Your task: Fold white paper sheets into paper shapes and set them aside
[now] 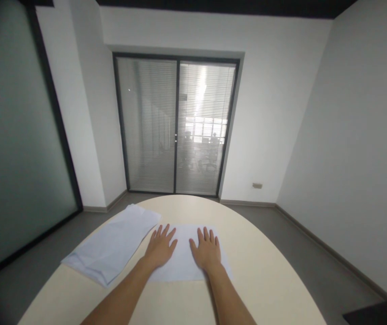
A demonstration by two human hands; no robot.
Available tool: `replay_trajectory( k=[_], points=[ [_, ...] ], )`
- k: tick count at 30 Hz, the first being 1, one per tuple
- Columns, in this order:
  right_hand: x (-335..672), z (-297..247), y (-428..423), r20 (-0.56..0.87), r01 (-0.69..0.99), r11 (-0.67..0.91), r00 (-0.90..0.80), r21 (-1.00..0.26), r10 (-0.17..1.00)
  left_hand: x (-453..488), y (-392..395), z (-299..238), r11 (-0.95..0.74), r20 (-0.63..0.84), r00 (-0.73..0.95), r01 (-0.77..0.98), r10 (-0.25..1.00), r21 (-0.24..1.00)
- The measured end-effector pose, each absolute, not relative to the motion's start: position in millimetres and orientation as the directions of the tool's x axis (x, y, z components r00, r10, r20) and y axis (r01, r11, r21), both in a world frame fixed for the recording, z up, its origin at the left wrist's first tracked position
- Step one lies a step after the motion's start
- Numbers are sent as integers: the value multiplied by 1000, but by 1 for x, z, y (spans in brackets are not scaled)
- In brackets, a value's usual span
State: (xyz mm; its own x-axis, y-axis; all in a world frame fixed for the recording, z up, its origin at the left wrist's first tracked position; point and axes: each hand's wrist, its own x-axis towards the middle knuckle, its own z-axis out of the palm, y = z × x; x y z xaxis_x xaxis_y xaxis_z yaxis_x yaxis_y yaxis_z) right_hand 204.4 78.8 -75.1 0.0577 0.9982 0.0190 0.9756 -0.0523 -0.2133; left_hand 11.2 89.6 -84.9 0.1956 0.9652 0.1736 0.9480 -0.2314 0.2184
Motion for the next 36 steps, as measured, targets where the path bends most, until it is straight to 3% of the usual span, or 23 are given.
replay_trajectory(
  k=[5, 12, 16, 22, 29, 36],
  points=[
    [217, -76, 80, 1, 982, -23, 23, -187, 1000, 15, 85, -87, -233, 199, 193, 951, 961, 202],
    [223, -72, 69, 148, 975, 47, -15, -216, 989, 19, 81, -90, -233, 221, 191, 955, 956, 183],
    [215, -68, 62, 249, 957, 177, -118, -231, 961, 25, 76, -92, -175, 231, 134, 970, 964, 168],
    [203, -74, 60, 107, 948, 158, -133, -277, 985, 32, 73, -94, -138, 231, 97, 976, 968, 166],
    [209, -77, 65, 76, 951, 146, -130, -271, 989, 29, 71, -93, -382, 203, 344, 904, 917, 193],
    [211, -75, 64, 65, 937, 195, -184, -289, 981, 37, 68, -99, -330, 246, 277, 920, 929, 210]
  ],
)
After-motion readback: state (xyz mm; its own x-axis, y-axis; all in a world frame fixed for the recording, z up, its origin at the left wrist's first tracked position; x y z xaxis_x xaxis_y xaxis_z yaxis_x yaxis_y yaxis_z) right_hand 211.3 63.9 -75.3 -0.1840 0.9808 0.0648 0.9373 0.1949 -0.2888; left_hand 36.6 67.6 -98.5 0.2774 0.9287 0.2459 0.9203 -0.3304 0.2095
